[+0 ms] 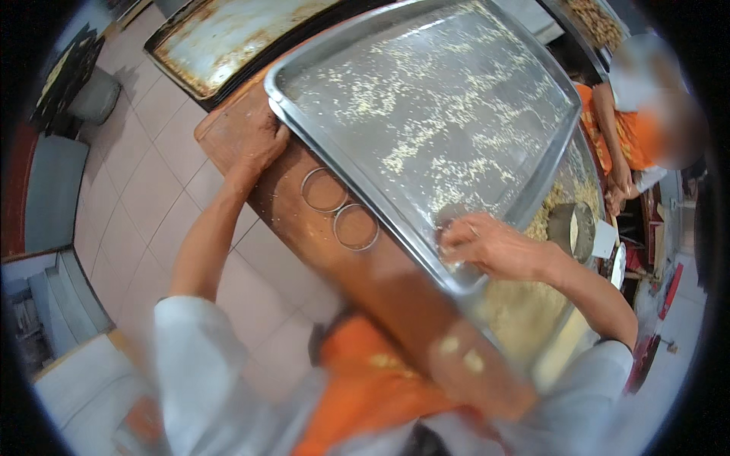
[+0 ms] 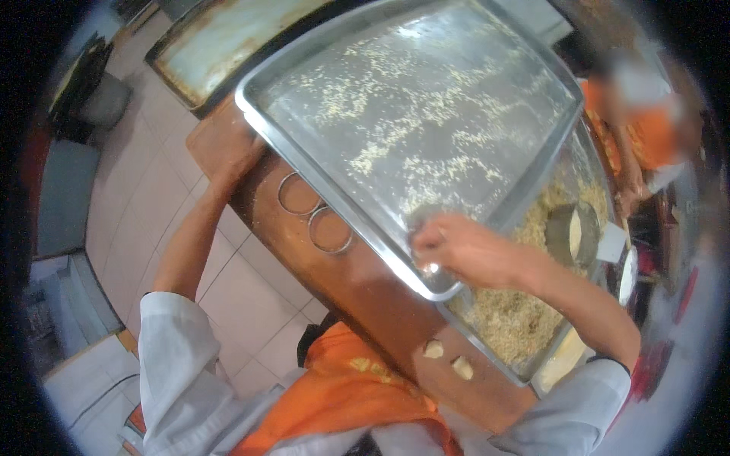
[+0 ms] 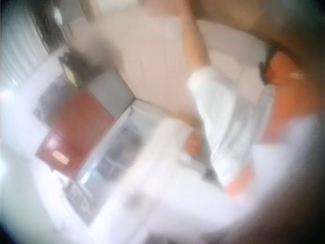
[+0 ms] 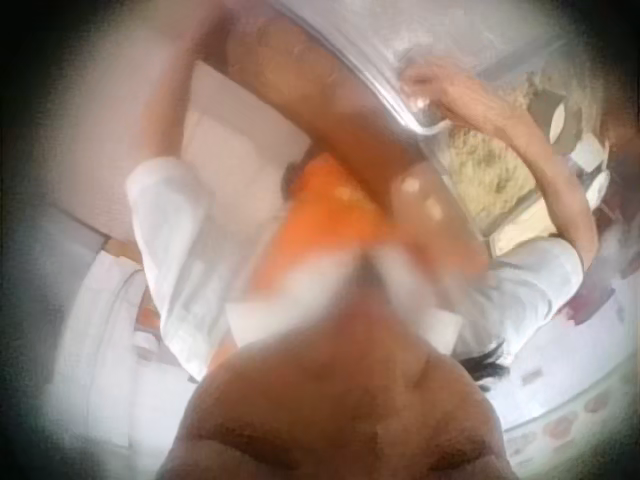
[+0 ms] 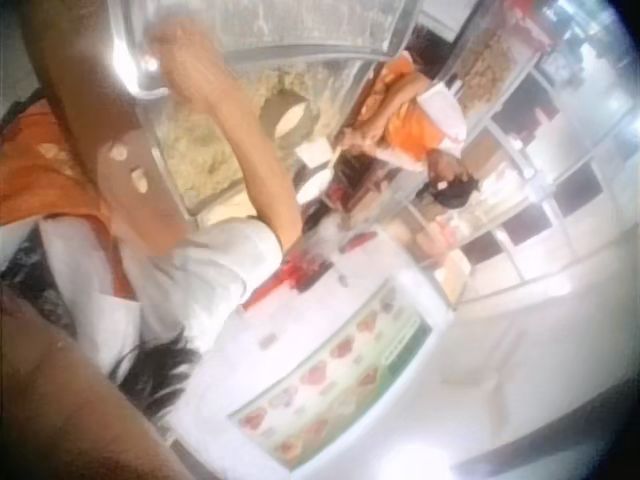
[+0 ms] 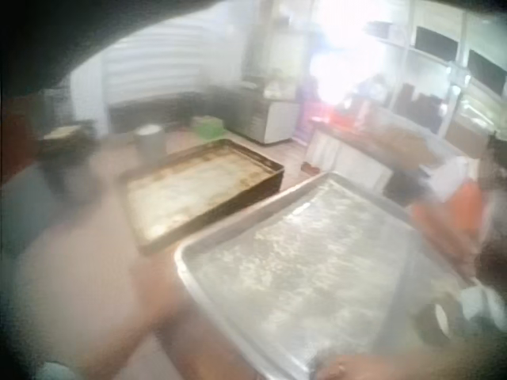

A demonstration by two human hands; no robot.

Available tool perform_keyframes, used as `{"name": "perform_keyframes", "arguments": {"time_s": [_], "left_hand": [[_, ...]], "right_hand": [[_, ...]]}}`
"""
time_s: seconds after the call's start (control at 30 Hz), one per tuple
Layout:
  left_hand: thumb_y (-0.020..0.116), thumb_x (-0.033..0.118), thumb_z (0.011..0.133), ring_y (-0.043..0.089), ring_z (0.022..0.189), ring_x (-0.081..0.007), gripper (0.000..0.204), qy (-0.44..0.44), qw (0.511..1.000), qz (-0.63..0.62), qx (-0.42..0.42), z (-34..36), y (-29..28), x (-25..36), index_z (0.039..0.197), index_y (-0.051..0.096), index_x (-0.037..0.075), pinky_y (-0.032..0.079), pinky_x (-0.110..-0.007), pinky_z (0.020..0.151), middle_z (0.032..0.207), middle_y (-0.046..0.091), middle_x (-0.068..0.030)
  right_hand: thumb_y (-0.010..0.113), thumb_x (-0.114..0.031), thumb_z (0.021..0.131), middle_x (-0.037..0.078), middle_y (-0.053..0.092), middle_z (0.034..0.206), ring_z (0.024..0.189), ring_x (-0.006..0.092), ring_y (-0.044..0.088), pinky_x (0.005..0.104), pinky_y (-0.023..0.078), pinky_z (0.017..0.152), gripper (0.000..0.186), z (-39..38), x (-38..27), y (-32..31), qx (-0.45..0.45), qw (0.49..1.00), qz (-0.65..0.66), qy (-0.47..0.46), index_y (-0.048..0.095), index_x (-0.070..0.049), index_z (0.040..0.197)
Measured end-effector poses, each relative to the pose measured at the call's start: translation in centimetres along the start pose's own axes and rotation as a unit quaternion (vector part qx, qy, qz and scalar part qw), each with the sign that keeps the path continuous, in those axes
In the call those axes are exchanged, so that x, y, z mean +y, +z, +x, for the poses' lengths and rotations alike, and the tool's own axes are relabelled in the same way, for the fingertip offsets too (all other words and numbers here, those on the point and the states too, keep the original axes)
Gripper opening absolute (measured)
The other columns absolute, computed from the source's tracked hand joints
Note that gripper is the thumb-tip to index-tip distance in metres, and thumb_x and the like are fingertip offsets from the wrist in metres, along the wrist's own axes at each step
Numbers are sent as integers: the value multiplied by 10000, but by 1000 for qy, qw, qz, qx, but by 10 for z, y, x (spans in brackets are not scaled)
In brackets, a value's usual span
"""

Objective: The person prepares bread dough by shaping dough balls, filling them with a mixture, rolling dough into a long rope, and cleaning a metal tray by hand.

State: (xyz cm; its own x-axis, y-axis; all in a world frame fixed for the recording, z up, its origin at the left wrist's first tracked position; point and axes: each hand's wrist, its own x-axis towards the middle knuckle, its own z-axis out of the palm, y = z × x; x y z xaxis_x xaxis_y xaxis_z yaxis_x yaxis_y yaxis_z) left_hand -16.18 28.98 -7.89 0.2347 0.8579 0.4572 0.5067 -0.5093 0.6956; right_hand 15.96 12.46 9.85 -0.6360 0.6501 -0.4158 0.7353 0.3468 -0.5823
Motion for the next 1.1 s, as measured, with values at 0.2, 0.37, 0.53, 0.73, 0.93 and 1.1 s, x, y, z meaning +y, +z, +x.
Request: {"name": "perform_keyframes", "arguments": {"time_s": [0.2, 0.37, 0.53, 0.73, 0.93, 1.1], "left_hand": [[514, 103, 783, 530, 980, -354, 306, -16, 1000, 4, -25, -1, 2, -10, 1074, 507, 6, 408, -381, 864, 1013, 569, -206], [497, 151, 794, 511, 1004, -372, 328, -115, 984, 106, -88, 3, -1, 10, 1088, 499, 6, 398, -391, 874, 1026, 564, -216], [504, 157, 789, 514, 1000, -371, 330, -125, 985, 97, -73, 2, -4, 6, 1084, 501, 9, 403, -396, 862, 1025, 564, -215], [512, 162, 793, 518, 987, -378, 321, -86, 988, 112, -63, 4, -6, 14, 1064, 506, -9, 411, -402, 847, 1027, 559, -219], [512, 129, 793, 521, 966, -380, 278, -49, 991, 115, -51, 4, -11, 25, 1027, 510, -20, 418, -393, 829, 1010, 562, -213], [506, 31, 776, 551, 928, -257, 253, -128, 989, 26, -70, 3, -3, 14, 1024, 519, -18, 419, -330, 817, 969, 580, -158]], "right_hand": [[428, -114, 862, 164, 543, 1052, 997, 288, 510, 381, 417, 899, 214, -52, 16, -5, 135, 985, -62, 82, 578, -11, 975], [409, -100, 867, 180, 559, 1005, 929, 297, 549, 379, 445, 862, 227, -37, -4, 28, -41, 998, -18, 43, 561, 12, 995], [404, -82, 864, 198, 559, 1003, 897, 308, 564, 396, 445, 859, 240, -38, 22, -11, 169, 959, -180, 140, 526, 14, 1047], [362, -106, 894, 188, 571, 944, 861, 282, 579, 384, 492, 794, 255, -29, -8, 26, -69, 992, 39, 101, 515, 9, 1062], [361, -129, 908, 180, 571, 884, 821, 264, 581, 338, 510, 754, 227, -23, 1, -2, 71, 994, 6, 87, 526, 4, 989], [426, -236, 893, 125, 583, 895, 858, 243, 556, 412, 450, 790, 250, -31, 27, 9, -83, 995, 26, 44, 577, -39, 864]]}}
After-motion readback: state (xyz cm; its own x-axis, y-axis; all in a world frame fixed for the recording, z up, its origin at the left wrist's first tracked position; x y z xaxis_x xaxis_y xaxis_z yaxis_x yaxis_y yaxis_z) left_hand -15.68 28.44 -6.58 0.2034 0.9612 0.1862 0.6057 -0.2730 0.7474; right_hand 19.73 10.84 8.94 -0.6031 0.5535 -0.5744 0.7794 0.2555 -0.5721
